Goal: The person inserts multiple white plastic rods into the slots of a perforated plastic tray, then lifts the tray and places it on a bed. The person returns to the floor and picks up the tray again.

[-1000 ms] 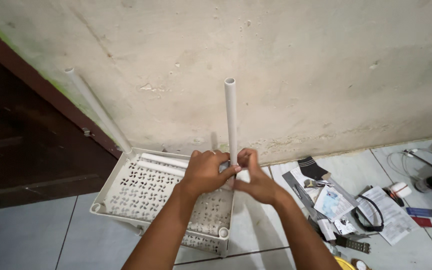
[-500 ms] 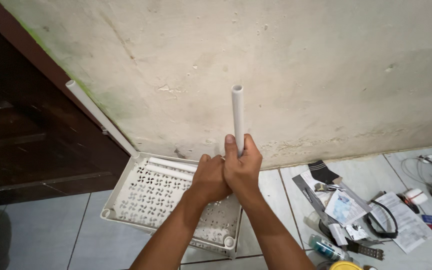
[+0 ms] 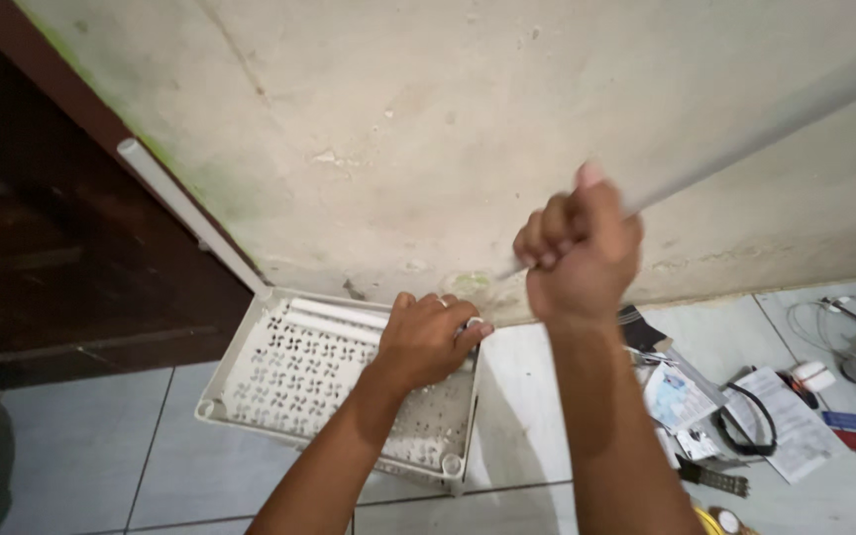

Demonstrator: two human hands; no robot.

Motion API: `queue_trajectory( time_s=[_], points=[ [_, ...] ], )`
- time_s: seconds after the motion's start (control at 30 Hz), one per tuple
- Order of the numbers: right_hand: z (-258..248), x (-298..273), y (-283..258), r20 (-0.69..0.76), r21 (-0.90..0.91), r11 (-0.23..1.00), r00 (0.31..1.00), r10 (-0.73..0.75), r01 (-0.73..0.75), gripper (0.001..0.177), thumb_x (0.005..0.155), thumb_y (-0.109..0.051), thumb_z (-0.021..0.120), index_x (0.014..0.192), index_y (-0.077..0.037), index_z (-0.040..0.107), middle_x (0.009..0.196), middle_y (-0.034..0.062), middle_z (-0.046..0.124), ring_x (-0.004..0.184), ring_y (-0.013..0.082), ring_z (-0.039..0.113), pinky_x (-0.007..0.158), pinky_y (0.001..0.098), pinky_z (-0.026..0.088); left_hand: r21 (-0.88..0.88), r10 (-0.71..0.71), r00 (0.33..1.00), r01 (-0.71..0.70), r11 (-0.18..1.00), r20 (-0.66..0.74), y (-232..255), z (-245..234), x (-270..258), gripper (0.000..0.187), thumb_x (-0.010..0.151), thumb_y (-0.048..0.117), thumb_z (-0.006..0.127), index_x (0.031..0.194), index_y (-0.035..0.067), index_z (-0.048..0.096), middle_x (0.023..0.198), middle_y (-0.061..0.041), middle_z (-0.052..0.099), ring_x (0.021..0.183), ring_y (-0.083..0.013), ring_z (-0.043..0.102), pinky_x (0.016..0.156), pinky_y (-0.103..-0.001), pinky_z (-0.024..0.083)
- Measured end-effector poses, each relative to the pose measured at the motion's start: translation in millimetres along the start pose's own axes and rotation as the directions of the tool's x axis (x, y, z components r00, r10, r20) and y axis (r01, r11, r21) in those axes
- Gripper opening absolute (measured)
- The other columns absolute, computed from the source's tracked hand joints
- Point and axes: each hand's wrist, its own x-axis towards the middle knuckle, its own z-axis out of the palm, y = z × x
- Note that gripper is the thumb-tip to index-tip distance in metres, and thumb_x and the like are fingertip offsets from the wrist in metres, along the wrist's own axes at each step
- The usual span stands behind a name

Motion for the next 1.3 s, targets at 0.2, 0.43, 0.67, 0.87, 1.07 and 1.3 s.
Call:
queue_trajectory(
  time_s=[0.2,0.43,0.67,0.87,1.07,1.3],
  points=[
    [10.1,-18.9,-15.7,0.126,0.207,0.943,0.963,0.238,-0.261,0.045,0.110,-0.047,0.049,0.077,-0.016,0.043,0.059,-0.0015,0.037,0.052,0.0149,0.038,0.053,0.0348,0.034,-0.019,-0.093,0.985,0.097,0.995,0.142,7.6,-9.9,4.5,0.030,0.095,0.044,0.062,0.096,0.016,0.074,0.085,-0.007,0.072,0.087,-0.0268,0.066,0.082,-0.047,0.038],
    [-11.0,-29.5,9.6,0.155,0.215,0.948,0.966,0.206,-0.237,0.041,0.112,-0.045,0.042,0.094,-0.011,0.056,0.078,0.0082,0.055,0.081,0.0251,0.055,0.088,0.0444,0.047,-0.736,-0.165,0.983,0.050,0.675,-0.084,-38.2,20.4,0.2,0.041,0.105,0.038,0.048,0.116,0.004,0.069,0.099,-0.010,0.074,0.097,-0.0231,0.069,0.088,-0.041,0.055],
    [-27.5,-47.0,43.7,0.070,0.068,0.962,0.963,0.261,-0.265,0.040,0.110,-0.050,0.039,0.106,-0.013,0.054,0.095,0.0120,0.065,0.102,0.0302,0.063,0.106,0.0492,0.048,-0.934,-0.144,0.989,0.034,0.356,-0.019,-58.6,6.2,0.0,0.044,0.109,0.029,0.042,0.116,-0.003,0.071,0.100,-0.009,0.077,0.095,-0.0164,0.072,0.093,-0.030,0.055],
    [-36.0,-54.0,55.0,0.004,-0.071,0.949,0.952,0.307,-0.306,0.041,0.104,-0.053,0.047,0.117,-0.014,0.052,0.118,0.0133,0.061,0.116,0.0295,0.059,0.105,0.0478,0.049,-0.858,-0.146,0.988,0.113,0.502,0.044,-52.1,0.0,-4.0,0.023,0.096,0.011,0.072,0.111,-0.005,0.077,0.085,-0.009,0.075,0.079,-0.0124,0.067,0.073,-0.027,0.054],
    [-31.8,-84.3,62.2,-0.198,-0.876,0.339,0.899,0.391,-0.341,0.079,0.083,-0.041,0.075,0.144,-0.015,0.031,0.140,0.0195,0.040,0.118,0.0266,0.050,0.091,0.0440,0.052,-0.928,-0.262,0.965,0.092,0.361,-0.006,-60.6,2.7,-0.9,0.023,0.095,0.009,0.072,0.113,-0.005,0.075,0.091,-0.009,0.078,0.083,-0.0109,0.070,0.076,-0.026,0.056],
    [-40.9,-116.1,65.0,-0.301,-0.818,0.135,0.615,0.729,-0.560,0.080,0.091,-0.030,0.063,0.159,-0.021,0.021,0.105,0.0197,0.070,0.081,0.0272,0.061,0.067,0.0433,0.051,-0.930,-0.324,0.946,0.095,0.356,-0.027,-62.0,-15.3,-2.7,0.024,0.094,0.010,0.071,0.114,-0.002,0.074,0.095,-0.012,0.079,0.089,-0.0139,0.075,0.085,-0.026,0.060]
  ],
)
